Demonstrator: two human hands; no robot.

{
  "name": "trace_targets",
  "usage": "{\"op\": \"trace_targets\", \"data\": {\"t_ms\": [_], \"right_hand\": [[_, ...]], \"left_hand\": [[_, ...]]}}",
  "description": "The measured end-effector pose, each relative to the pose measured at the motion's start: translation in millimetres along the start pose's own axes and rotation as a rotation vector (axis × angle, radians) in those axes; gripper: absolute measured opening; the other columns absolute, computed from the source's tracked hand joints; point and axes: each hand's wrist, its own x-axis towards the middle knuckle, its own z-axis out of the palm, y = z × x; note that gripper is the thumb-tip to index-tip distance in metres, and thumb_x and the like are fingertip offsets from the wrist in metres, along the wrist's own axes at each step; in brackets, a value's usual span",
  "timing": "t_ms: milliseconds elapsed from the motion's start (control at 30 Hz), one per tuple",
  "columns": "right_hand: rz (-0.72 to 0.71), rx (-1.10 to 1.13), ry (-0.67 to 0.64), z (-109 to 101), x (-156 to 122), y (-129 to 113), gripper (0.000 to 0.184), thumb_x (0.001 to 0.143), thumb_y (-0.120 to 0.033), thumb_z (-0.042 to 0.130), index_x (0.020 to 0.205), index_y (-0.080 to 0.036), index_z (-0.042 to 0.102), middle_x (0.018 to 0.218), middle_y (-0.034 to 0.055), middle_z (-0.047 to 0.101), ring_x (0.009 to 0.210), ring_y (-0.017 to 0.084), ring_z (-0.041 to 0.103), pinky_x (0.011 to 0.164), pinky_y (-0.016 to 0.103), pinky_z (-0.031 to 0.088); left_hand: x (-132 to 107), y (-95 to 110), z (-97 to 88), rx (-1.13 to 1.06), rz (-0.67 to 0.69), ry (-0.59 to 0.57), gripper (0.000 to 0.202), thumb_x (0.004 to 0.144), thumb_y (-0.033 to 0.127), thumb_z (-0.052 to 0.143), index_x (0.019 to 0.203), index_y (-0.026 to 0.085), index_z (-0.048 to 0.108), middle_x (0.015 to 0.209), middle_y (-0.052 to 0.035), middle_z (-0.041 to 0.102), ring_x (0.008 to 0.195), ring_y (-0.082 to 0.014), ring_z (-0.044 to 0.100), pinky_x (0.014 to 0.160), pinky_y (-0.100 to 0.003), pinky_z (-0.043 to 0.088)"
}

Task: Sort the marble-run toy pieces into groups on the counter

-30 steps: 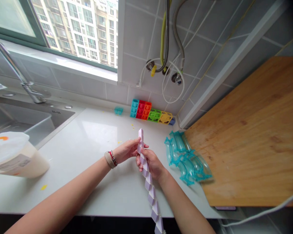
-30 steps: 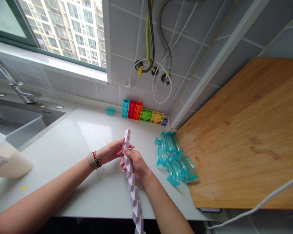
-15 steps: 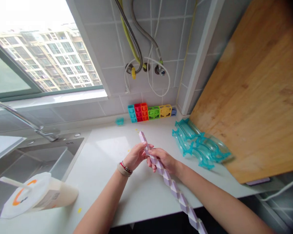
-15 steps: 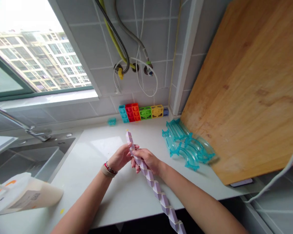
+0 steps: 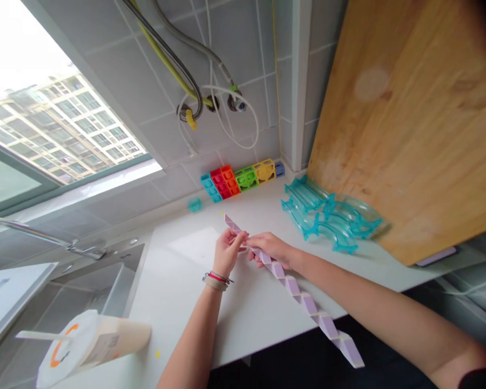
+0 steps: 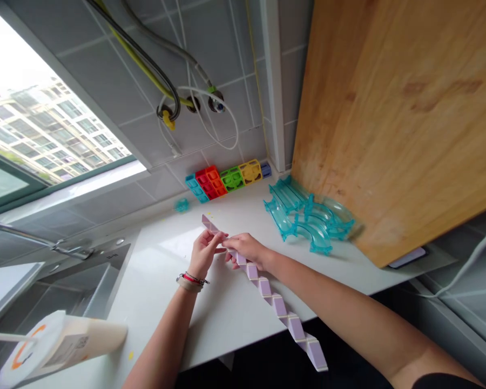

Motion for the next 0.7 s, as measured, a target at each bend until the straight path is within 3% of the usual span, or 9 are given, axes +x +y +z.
{"op": "trace_targets", "data": {"t_ms": [233, 500, 700], "right_hand": [[0.076, 0.136, -0.037, -5, 2, 3, 0.024, 0.086, -0.034, 0.073, 0.09, -0.011, 0.071, 0.078, 0.0131, 0.074, 0.057, 0.017, 0.065, 0.05, 0.03, 0.059], [0.029, 0.112, -0.042, -5, 6, 12, 0.029, 0.082, -0.037, 0.08, 0.095, -0.013, 0.072, 0.078, 0.0066, 0.071, 0.053, 0.011, 0.059, 0.047, 0.023, 0.056], [0.045, 0.114, -0.077, -4, 2, 11, 0.04, 0.09, -0.053, 0.067, 0.092, -0.013, 0.068, 0.072, 0.0049, 0.067, 0.05, 0.011, 0.056, 0.042, 0.02, 0.05]], "left_hand": [[7, -8, -7.5, -0.007, 0.02, 0.078, 0.046, 0.08, 0.063, 0.069, 0.087, 0.02, 0.054, 0.094, -0.0051, 0.071, 0.08, -0.0171, 0.069, 0.063, -0.028, 0.058], [13, -17, -14.6, 0.002, 0.02, 0.009, 0.048, 0.081, 0.064, 0.069, 0.083, 0.016, 0.064, 0.077, -0.0024, 0.063, 0.067, -0.0146, 0.064, 0.053, -0.023, 0.055], [10, -12, -9.4, -0.068, 0.043, -0.018, 0.046, 0.08, 0.06, 0.073, 0.085, 0.014, 0.071, 0.073, -0.0023, 0.065, 0.065, -0.0123, 0.061, 0.054, -0.021, 0.052]]}}
